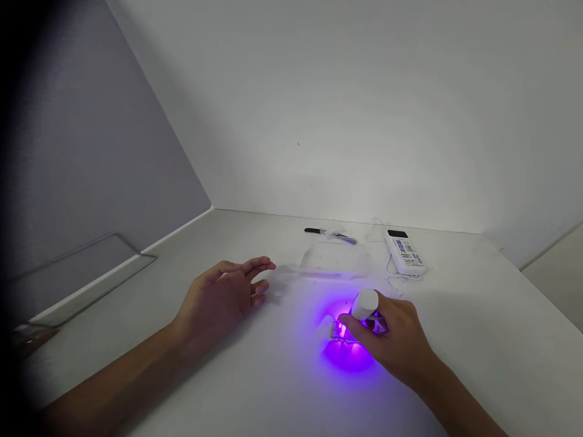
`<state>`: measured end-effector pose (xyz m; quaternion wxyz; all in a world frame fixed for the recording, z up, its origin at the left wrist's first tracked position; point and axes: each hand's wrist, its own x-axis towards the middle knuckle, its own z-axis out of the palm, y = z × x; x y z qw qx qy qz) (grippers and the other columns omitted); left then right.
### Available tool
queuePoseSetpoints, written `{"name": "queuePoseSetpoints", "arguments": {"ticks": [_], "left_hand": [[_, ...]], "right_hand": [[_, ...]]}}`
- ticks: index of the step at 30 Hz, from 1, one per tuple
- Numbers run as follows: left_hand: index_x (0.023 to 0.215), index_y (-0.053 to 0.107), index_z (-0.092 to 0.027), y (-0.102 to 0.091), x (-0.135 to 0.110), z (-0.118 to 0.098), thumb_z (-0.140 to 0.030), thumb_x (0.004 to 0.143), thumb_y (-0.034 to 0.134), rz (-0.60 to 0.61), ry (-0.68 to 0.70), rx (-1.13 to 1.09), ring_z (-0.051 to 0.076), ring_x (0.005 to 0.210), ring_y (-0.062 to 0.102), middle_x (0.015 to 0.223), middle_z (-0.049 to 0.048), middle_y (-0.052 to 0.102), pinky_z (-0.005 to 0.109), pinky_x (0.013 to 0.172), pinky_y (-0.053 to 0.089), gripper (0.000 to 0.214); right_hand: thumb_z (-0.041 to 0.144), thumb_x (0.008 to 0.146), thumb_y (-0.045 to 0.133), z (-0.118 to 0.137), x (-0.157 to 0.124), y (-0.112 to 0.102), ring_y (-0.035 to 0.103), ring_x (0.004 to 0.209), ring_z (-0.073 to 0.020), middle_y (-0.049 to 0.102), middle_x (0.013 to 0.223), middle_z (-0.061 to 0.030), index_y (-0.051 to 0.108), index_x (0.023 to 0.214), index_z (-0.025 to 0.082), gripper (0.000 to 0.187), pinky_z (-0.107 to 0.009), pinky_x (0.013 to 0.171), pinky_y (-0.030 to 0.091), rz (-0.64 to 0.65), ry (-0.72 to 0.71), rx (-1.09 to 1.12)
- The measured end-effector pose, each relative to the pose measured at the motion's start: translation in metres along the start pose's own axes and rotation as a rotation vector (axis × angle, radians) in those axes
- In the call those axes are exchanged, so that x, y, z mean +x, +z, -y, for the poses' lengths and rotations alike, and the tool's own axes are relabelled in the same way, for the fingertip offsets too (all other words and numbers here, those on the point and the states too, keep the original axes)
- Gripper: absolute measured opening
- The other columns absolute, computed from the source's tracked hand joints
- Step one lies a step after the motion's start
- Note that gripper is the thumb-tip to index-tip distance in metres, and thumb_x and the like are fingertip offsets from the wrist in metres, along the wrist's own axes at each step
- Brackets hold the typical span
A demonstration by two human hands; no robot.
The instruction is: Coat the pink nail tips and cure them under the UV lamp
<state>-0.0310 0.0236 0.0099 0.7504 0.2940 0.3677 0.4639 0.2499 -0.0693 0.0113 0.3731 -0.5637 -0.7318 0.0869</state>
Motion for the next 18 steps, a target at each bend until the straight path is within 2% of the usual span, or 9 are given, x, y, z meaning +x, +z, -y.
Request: {"name": "queuePoseSetpoints", "arguments": {"ticks": [7, 11, 18], "left_hand": [[0.103, 0.062, -0.02, -0.0001, -0.0017, -0.0008, -0.027, 0.077, 0.053, 0.006, -0.039, -0.085, 0.015, 0.063, 0.052, 0.103, 0.0061, 0.057, 0.028, 0.053, 0.051, 0.028], [0.104, 0.063, -0.017, -0.0046, -0.0013, -0.0015, -0.031, 0.08, 0.051, 0.027, -0.069, -0.158, 0.016, 0.064, 0.053, 0.104, 0.0077, 0.057, 0.029, 0.055, 0.053, 0.03], [0.1, 0.061, -0.014, -0.0013, -0.0018, -0.003, -0.034, 0.08, 0.052, 0.004, -0.088, -0.208, 0.016, 0.062, 0.053, 0.097, 0.0075, 0.057, 0.029, 0.053, 0.053, 0.029]], "right_hand": [[0.047, 0.089, 0.062, -0.0028, -0.0007, 0.0009, 0.042, 0.041, -0.009, 0.051, 0.048, 0.0052, 0.069, 0.073, 0.02, 0.033, -0.021, 0.04, 0.034, 0.01, 0.006, -0.005], [0.051, 0.09, 0.059, -0.0021, -0.0004, 0.0007, 0.043, 0.041, -0.01, 0.055, 0.049, 0.0036, 0.069, 0.074, 0.02, 0.037, -0.022, 0.041, 0.036, 0.023, 0.015, 0.005], [0.062, 0.09, 0.056, 0.002, -0.0018, -0.0008, 0.043, 0.04, -0.0105, 0.051, 0.047, 0.0035, 0.07, 0.072, 0.021, 0.047, -0.023, 0.039, 0.037, -0.008, 0.017, -0.033]]}}
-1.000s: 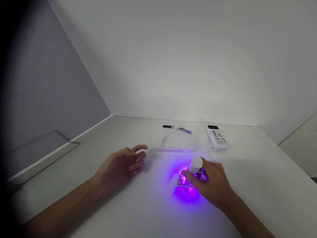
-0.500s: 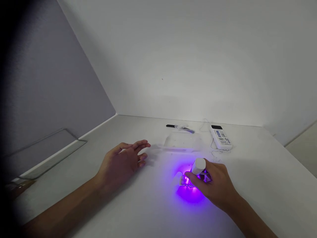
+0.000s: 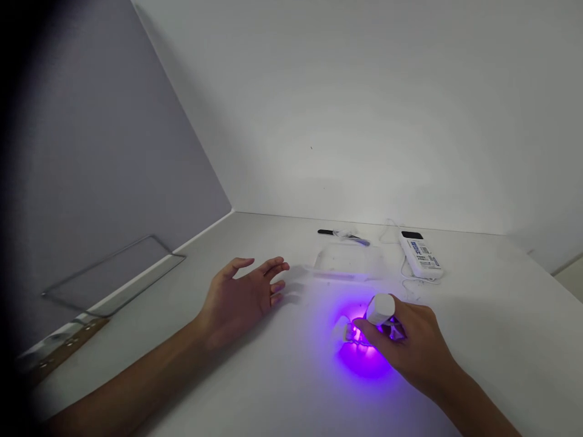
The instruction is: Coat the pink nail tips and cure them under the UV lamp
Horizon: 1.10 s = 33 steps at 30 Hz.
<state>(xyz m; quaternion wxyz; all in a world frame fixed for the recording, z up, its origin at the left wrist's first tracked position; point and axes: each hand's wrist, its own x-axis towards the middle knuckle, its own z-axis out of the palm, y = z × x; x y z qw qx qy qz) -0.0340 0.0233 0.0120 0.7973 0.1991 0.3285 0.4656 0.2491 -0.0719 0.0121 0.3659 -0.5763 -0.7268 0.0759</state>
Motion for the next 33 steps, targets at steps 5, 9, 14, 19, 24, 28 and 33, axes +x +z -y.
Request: {"name": "queuePoseSetpoints", "arguments": {"ticks": [5, 9, 14, 19, 24, 28, 33], "left_hand": [[0.098, 0.06, -0.014, 0.0001, -0.0001, 0.0, -0.034, 0.08, 0.051, -0.005, -0.006, -0.01, 0.015, 0.06, 0.053, 0.097, 0.0084, 0.057, 0.03, 0.054, 0.053, 0.029], [0.097, 0.06, -0.014, -0.0027, 0.0007, 0.0004, -0.035, 0.082, 0.05, 0.01, -0.007, -0.015, 0.015, 0.062, 0.053, 0.097, 0.0079, 0.056, 0.03, 0.056, 0.054, 0.028], [0.093, 0.06, -0.015, -0.0036, 0.0011, 0.0001, -0.035, 0.083, 0.05, 0.048, -0.014, -0.042, 0.016, 0.064, 0.053, 0.096, 0.0071, 0.056, 0.031, 0.058, 0.054, 0.024], [0.095, 0.059, -0.017, -0.0048, 0.0001, -0.0002, -0.037, 0.083, 0.05, 0.068, -0.019, -0.102, 0.017, 0.064, 0.052, 0.096, 0.0065, 0.056, 0.031, 0.056, 0.054, 0.024], [0.098, 0.06, -0.015, -0.0057, 0.0006, -0.0005, -0.037, 0.083, 0.05, 0.071, -0.044, -0.134, 0.018, 0.063, 0.053, 0.096, 0.0089, 0.057, 0.032, 0.056, 0.054, 0.028], [0.098, 0.06, -0.014, -0.0064, 0.0007, -0.0001, -0.035, 0.084, 0.049, 0.064, -0.04, -0.127, 0.019, 0.065, 0.056, 0.097, 0.0106, 0.058, 0.033, 0.057, 0.056, 0.029], [0.099, 0.06, -0.011, -0.008, -0.0008, -0.0005, -0.037, 0.085, 0.047, 0.074, -0.039, -0.11, 0.02, 0.066, 0.057, 0.096, 0.0112, 0.058, 0.035, 0.059, 0.058, 0.032]], "right_hand": [[0.063, 0.09, 0.056, -0.0003, -0.0012, 0.0012, 0.045, 0.04, -0.0109, 0.054, 0.048, 0.0031, 0.069, 0.072, 0.022, 0.047, -0.023, 0.039, 0.037, -0.017, -0.003, 0.003], [0.064, 0.089, 0.056, -0.0005, -0.0015, 0.002, 0.043, 0.039, -0.0107, 0.054, 0.047, 0.0034, 0.068, 0.07, 0.022, 0.048, -0.023, 0.04, 0.036, 0.002, 0.022, 0.02], [0.065, 0.09, 0.054, 0.001, -0.0009, 0.0013, 0.041, 0.04, -0.0106, 0.051, 0.047, 0.0032, 0.068, 0.069, 0.021, 0.051, -0.024, 0.04, 0.035, 0.012, 0.028, 0.027], [0.067, 0.089, 0.053, 0.0037, -0.0002, 0.0005, 0.042, 0.04, -0.0106, 0.052, 0.047, 0.0028, 0.069, 0.069, 0.021, 0.053, -0.023, 0.04, 0.036, 0.0, 0.025, 0.026], [0.066, 0.09, 0.054, 0.003, -0.0013, 0.0019, 0.043, 0.039, -0.0104, 0.052, 0.047, 0.003, 0.069, 0.07, 0.021, 0.051, -0.023, 0.04, 0.036, -0.023, 0.014, 0.002], [0.066, 0.091, 0.051, 0.0016, -0.0016, 0.0031, 0.043, 0.04, -0.0103, 0.052, 0.047, 0.0031, 0.069, 0.072, 0.021, 0.052, -0.023, 0.04, 0.035, -0.033, 0.006, -0.025], [0.063, 0.093, 0.05, 0.0031, 0.0001, 0.0022, 0.041, 0.039, -0.0099, 0.047, 0.045, 0.0041, 0.069, 0.071, 0.02, 0.051, -0.023, 0.04, 0.032, -0.066, -0.027, -0.077]]}}
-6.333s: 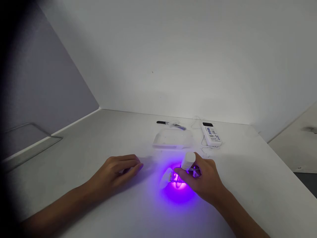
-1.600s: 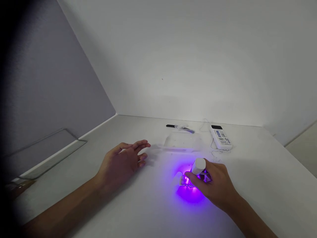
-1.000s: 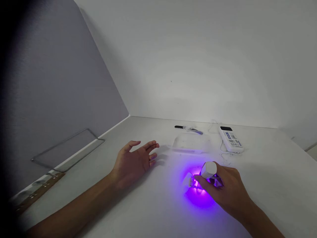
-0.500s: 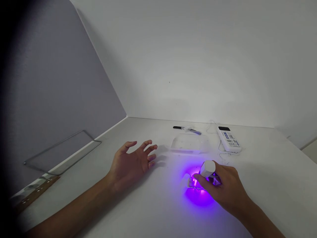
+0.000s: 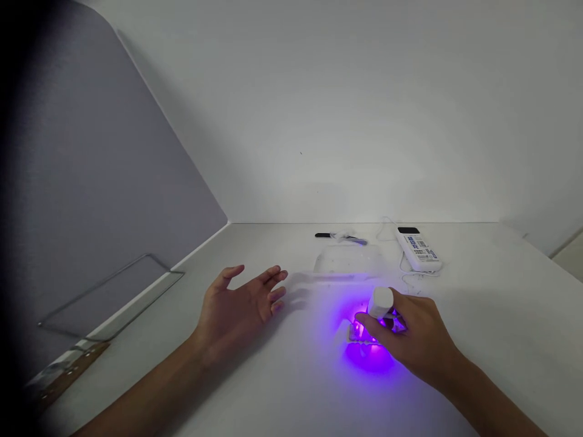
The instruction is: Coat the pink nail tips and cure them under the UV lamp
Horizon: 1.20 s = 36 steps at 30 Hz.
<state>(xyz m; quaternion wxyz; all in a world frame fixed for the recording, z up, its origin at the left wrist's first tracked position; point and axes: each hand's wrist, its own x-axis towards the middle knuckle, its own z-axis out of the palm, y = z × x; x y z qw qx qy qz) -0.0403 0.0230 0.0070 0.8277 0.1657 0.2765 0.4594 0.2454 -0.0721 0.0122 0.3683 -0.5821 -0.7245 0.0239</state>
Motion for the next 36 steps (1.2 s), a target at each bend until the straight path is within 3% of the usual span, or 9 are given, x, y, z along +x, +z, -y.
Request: {"name": "queuePoseSetpoints", "arguments": {"ticks": [12, 17, 21, 26, 32, 36], "left_hand": [[0.093, 0.058, -0.013, 0.008, -0.002, 0.0, -0.036, 0.083, 0.047, -0.09, 0.036, 0.031, 0.017, 0.057, 0.052, 0.089, 0.0087, 0.057, 0.032, 0.052, 0.054, 0.027], [0.091, 0.059, -0.015, 0.004, -0.003, 0.0, -0.036, 0.083, 0.048, -0.054, 0.037, 0.028, 0.017, 0.061, 0.053, 0.092, 0.0081, 0.056, 0.032, 0.053, 0.054, 0.024], [0.093, 0.059, -0.014, 0.005, -0.003, 0.0, -0.036, 0.085, 0.047, -0.037, 0.032, 0.043, 0.017, 0.061, 0.052, 0.092, 0.0075, 0.055, 0.032, 0.054, 0.054, 0.027], [0.089, 0.056, -0.014, 0.011, -0.003, 0.001, -0.032, 0.085, 0.046, -0.132, 0.076, 0.057, 0.016, 0.057, 0.049, 0.088, 0.0078, 0.055, 0.031, 0.051, 0.051, 0.021], [0.091, 0.055, -0.013, 0.011, -0.003, 0.0, -0.031, 0.085, 0.047, -0.172, 0.091, 0.078, 0.015, 0.051, 0.041, 0.069, 0.0032, 0.049, 0.03, 0.047, 0.046, 0.02], [0.094, 0.059, -0.01, 0.009, -0.005, -0.001, -0.031, 0.085, 0.046, -0.164, 0.088, 0.101, 0.013, 0.048, 0.038, 0.07, 0.0044, 0.052, 0.029, 0.047, 0.046, 0.026]], "right_hand": [[0.054, 0.093, 0.056, -0.005, 0.001, -0.002, 0.039, 0.039, -0.0093, 0.047, 0.046, 0.0048, 0.067, 0.073, 0.021, 0.041, -0.022, 0.039, 0.031, -0.013, -0.033, 0.07], [0.051, 0.093, 0.057, -0.006, 0.003, -0.001, 0.038, 0.039, -0.0091, 0.046, 0.046, 0.0053, 0.063, 0.068, 0.021, 0.04, -0.022, 0.038, 0.03, -0.027, -0.045, 0.094], [0.048, 0.092, 0.061, -0.005, 0.003, 0.0, 0.038, 0.039, -0.0086, 0.044, 0.046, 0.0061, 0.056, 0.063, 0.021, 0.04, -0.022, 0.039, 0.03, 0.016, -0.022, 0.112], [0.048, 0.088, 0.064, -0.003, 0.002, -0.002, 0.039, 0.041, -0.0086, 0.043, 0.047, 0.0063, 0.05, 0.059, 0.021, 0.042, -0.021, 0.041, 0.031, 0.101, 0.079, 0.183], [0.049, 0.089, 0.063, -0.003, 0.002, -0.003, 0.041, 0.044, -0.0091, 0.049, 0.049, 0.0054, 0.057, 0.062, 0.021, 0.039, -0.021, 0.043, 0.033, 0.14, 0.109, 0.198], [0.05, 0.089, 0.063, -0.003, 0.004, -0.003, 0.042, 0.044, -0.0094, 0.05, 0.05, 0.0049, 0.059, 0.063, 0.021, 0.039, -0.022, 0.043, 0.033, 0.13, 0.098, 0.202]]}}
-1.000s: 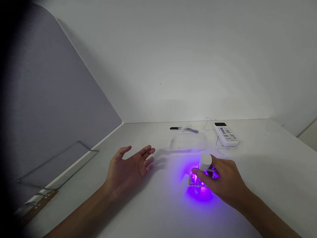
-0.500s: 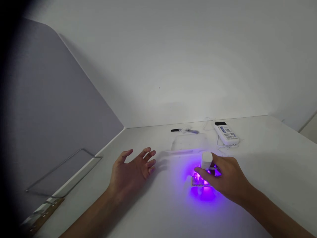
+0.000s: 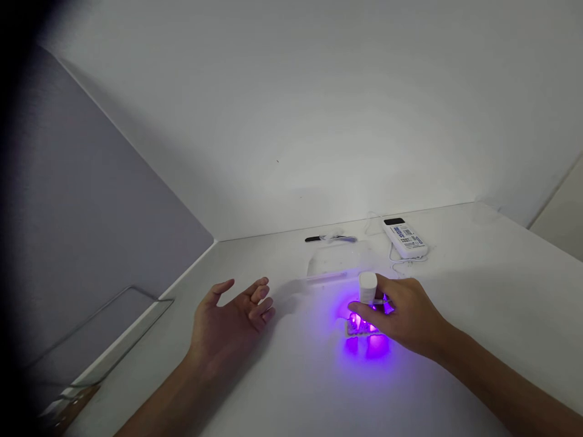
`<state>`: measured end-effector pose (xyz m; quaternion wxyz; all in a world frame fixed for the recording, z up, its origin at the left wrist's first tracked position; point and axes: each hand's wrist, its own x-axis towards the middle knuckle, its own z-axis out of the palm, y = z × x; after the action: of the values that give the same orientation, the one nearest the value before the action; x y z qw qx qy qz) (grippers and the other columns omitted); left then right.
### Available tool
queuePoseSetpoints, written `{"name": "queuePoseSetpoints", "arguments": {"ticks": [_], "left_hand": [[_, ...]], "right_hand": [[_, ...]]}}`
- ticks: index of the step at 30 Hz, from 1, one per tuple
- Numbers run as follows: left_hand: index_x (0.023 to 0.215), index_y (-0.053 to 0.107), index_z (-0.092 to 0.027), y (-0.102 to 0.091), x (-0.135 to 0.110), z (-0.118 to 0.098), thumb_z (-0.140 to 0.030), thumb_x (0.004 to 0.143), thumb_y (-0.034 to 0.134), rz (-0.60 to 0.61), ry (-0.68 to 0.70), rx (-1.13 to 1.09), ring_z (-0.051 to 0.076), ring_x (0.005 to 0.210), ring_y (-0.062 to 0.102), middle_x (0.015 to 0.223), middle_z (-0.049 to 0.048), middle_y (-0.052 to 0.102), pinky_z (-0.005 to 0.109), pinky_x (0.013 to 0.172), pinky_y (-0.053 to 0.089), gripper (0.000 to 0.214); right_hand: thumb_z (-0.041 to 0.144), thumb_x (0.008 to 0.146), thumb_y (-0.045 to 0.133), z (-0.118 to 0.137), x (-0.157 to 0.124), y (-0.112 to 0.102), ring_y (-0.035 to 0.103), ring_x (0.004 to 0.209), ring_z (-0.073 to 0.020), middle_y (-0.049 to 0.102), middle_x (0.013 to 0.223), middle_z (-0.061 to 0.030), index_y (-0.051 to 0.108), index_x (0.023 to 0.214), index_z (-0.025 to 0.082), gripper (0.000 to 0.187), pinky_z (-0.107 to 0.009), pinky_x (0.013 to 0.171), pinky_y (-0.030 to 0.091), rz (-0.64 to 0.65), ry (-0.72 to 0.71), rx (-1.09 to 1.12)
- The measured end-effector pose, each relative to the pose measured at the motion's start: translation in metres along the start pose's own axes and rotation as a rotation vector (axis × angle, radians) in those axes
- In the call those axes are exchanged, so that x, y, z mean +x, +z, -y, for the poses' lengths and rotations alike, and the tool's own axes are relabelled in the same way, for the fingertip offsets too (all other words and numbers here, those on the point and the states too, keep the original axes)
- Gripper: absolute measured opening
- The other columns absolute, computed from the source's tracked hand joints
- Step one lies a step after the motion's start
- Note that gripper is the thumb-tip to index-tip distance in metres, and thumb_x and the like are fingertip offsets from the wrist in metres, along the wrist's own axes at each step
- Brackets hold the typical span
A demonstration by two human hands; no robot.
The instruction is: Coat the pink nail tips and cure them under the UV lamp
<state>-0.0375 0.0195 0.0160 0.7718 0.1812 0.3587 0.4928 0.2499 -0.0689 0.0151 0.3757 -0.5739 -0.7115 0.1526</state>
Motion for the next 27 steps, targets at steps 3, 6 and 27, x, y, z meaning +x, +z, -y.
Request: {"name": "queuePoseSetpoints", "arguments": {"ticks": [3, 6, 27], "left_hand": [[0.089, 0.061, -0.01, -0.0008, -0.0003, -0.0006, -0.032, 0.085, 0.046, 0.013, -0.001, 0.006, 0.013, 0.048, 0.037, 0.071, 0.0057, 0.054, 0.029, 0.047, 0.047, 0.027], [0.084, 0.061, -0.01, 0.0002, -0.0003, -0.001, -0.032, 0.084, 0.046, 0.014, 0.005, 0.014, 0.013, 0.048, 0.037, 0.069, 0.0056, 0.053, 0.029, 0.047, 0.046, 0.026], [0.076, 0.052, -0.016, -0.0031, -0.0009, -0.0008, -0.031, 0.086, 0.048, -0.016, -0.031, -0.01, 0.013, 0.048, 0.037, 0.076, 0.0051, 0.052, 0.03, 0.049, 0.047, 0.018]], "right_hand": [[0.05, 0.089, 0.062, -0.0001, -0.0003, 0.0004, 0.042, 0.044, -0.0096, 0.05, 0.05, 0.0049, 0.057, 0.062, 0.021, 0.04, -0.022, 0.043, 0.033, -0.011, 0.013, -0.001], [0.05, 0.088, 0.062, -0.0007, -0.0016, 0.0016, 0.041, 0.044, -0.0096, 0.048, 0.049, 0.0051, 0.057, 0.063, 0.021, 0.039, -0.022, 0.042, 0.032, -0.035, 0.01, 0.005], [0.046, 0.09, 0.063, 0.0011, -0.0009, 0.0023, 0.043, 0.046, -0.0089, 0.052, 0.052, 0.0057, 0.06, 0.07, 0.02, 0.032, -0.022, 0.047, 0.036, -0.016, -0.006, 0.006]]}}
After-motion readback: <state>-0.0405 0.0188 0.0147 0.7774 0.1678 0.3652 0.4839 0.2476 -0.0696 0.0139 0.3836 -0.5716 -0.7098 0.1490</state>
